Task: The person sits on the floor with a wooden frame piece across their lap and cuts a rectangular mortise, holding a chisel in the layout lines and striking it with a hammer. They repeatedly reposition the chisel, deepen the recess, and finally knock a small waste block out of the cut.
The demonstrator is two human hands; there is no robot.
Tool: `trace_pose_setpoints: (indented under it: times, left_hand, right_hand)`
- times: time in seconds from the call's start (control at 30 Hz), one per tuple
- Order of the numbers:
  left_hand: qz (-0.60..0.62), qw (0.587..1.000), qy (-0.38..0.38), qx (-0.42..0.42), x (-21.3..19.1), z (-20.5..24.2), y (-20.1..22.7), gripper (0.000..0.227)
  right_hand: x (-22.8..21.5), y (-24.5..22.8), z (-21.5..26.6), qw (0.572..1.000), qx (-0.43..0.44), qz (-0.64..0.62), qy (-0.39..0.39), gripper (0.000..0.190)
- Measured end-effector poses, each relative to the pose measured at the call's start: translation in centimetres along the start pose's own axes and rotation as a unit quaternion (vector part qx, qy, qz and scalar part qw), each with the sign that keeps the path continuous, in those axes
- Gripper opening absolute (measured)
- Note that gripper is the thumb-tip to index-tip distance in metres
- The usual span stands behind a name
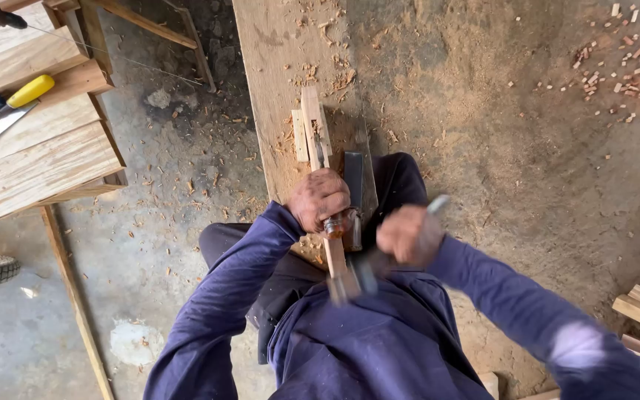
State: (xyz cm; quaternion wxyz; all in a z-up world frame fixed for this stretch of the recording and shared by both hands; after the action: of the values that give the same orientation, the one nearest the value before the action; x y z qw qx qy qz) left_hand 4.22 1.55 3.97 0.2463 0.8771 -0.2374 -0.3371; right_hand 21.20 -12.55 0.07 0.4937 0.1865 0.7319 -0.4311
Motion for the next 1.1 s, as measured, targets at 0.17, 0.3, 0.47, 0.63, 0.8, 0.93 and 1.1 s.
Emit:
trace_pose_setpoints:
  times: [0.17,0.3,0.47,0.63,0.8,0.93,1.1]
  left_hand:
    - [-0.006,1.0,0.003,-0.012,-0.6,-1.0,0.3,0.029]
    - [-0.007,1.0,0.001,-0.012,-0.7,-1.0,0.2,0.026]
    - [-0.019,0.969,0.134,-0.206,-1.5,-1.8,-9.2,0.017]
    - [0.078,0.835,0.419,-0.347,-10.8,-7.7,-14.7,0.02]
    - [-0.237,0.949,0.19,-0.081,-15.1,-17.5,2.9,0.028]
    - [-0.33,0.933,0.115,-0.087,-14.9,-12.2,6.4,0.027]
    - [-0.424,0.889,0.087,-0.146,-15.9,-6.6,15.7,0.023]
  right_hand:
    - [-7.2,-3.7,-5.0,0.993,0.057,-0.097,0.046,0.057]
    - [-6.1,-1.7,-2.8,0.972,0.129,-0.185,0.073,0.055]
    - [-2.1,0.2,5.6,0.926,0.255,-0.254,0.114,0.054]
    - [2.4,0.8,12.4,0.853,0.46,-0.24,0.054,0.054]
    - [3.4,0.6,11.5,0.873,0.438,-0.216,-0.025,0.062]
    - [-0.2,-0.4,4.2,0.779,0.448,-0.427,-0.097,0.048]
    - [-0.4,-1.5,0.3,0.666,0.282,-0.686,-0.085,0.054]
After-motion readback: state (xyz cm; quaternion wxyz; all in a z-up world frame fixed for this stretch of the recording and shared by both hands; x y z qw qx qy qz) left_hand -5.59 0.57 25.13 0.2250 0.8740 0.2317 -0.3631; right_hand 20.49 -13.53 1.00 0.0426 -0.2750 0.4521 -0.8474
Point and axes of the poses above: each hand's wrist, its own z-axis away from the middle knuckle, its own x-axis out of the palm, y = z × x, the point moved 6 cm from there along -z, towards the middle knuckle, and after that the axes turned 1 degree about -x, right-handed, at the moved point
